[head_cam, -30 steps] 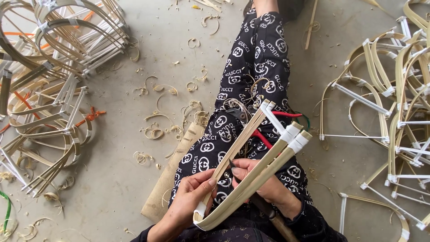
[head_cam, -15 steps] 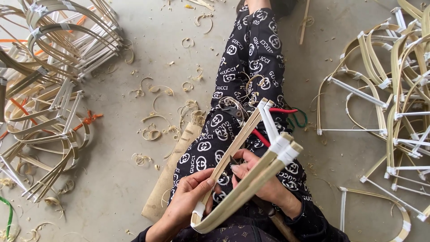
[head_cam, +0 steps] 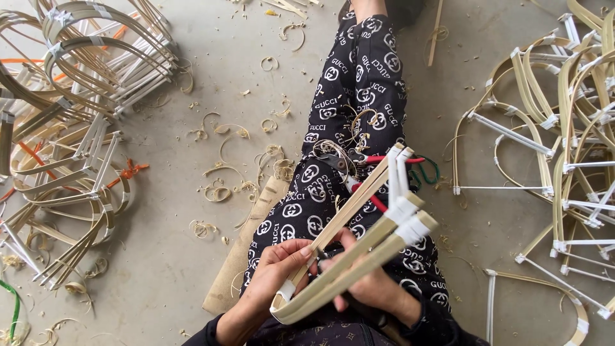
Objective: Constructing furniture components by weaving and securing bamboo strips to a frame.
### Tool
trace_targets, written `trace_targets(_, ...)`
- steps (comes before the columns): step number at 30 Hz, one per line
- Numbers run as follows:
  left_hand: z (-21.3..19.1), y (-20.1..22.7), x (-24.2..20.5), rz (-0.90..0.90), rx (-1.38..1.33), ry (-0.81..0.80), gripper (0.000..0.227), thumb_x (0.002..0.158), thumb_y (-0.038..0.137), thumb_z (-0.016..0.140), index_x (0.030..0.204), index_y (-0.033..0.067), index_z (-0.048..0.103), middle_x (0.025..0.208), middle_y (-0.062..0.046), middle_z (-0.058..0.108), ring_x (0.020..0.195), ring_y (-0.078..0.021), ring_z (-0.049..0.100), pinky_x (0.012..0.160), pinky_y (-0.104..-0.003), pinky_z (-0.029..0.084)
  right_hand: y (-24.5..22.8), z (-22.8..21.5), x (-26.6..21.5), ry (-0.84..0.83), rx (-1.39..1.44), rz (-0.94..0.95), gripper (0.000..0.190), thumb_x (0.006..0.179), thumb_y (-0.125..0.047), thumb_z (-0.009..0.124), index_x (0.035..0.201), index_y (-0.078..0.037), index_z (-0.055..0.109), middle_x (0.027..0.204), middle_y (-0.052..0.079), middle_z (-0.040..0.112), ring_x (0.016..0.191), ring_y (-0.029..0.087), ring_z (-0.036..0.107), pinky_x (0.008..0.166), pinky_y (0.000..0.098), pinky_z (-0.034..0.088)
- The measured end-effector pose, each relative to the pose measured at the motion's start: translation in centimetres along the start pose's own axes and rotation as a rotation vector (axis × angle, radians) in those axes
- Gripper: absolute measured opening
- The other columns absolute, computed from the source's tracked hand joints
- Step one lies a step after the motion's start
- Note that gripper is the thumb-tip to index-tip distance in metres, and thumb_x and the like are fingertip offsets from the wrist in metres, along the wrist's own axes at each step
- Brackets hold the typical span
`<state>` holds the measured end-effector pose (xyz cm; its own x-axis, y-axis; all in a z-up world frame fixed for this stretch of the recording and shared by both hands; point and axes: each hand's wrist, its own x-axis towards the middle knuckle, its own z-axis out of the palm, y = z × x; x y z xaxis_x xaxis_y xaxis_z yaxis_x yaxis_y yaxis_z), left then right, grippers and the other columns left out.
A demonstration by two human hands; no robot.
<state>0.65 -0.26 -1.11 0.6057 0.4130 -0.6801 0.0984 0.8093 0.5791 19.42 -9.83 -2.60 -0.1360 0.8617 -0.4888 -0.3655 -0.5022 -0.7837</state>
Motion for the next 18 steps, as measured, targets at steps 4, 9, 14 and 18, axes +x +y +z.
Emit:
trace_targets(4,-0.4,-0.9,0.7,0.044,-0.056,-0.026,0.026,0.099,0.018,0.062,0.111,-0.0038,0.067,0.073,-0.007,0.068,0.044,-0.0088,0.054,0.04,-0.023,0.043,3.8,-0.4,0.5,-0.069,0.093,0.02,0.063,0.101,-0.015,0.061,0.147,-0.006,0.019,0.066,0.007,0.069,0.048,0.012,0.063,0.041,0.0242,0.051)
trace_targets(9,-0.5,-0.7,0.3,-0.013,-0.047,-0.041,0.025,0.099,0.019,0.063,0.109,-0.0038,0.067,0.071,-0.007,0.067,0.043,-0.0096,0.054,0.038,-0.023,0.042,2.2,1.1,-0.3,-0.045,0.255,-0.041,0.074,0.095,-0.013,0.064,0.149,-0.009,0.013,0.067,0.006,0.066,0.047,0.011,0.061,0.041,0.0222,0.049)
trace_targets(14,-1.3,-1.2,-1.4,-0.059,0.051,-0.025,0.024,0.099,0.017,0.064,0.111,-0.0037,0.068,0.073,-0.006,0.068,0.046,-0.0089,0.056,0.04,-0.022,0.042,3.6,0.1,-0.8,-0.026,0.19,-0.008,0.057,0.099,-0.013,0.062,0.144,-0.004,0.03,0.065,0.007,0.067,0.046,0.01,0.061,0.041,0.0213,0.047)
trace_targets(18,-2.3,-1.6,-2.6,-0.092,0.057,-0.023,0.023,0.097,0.016,0.064,0.109,-0.0038,0.067,0.07,-0.006,0.068,0.042,-0.0086,0.054,0.037,-0.022,0.039,2.0,-0.1,-1.2,0.063,0.142,0.057,0.038,0.099,-0.016,0.062,0.132,0.0,0.049,0.065,0.006,0.068,0.045,0.01,0.061,0.041,0.0223,0.048)
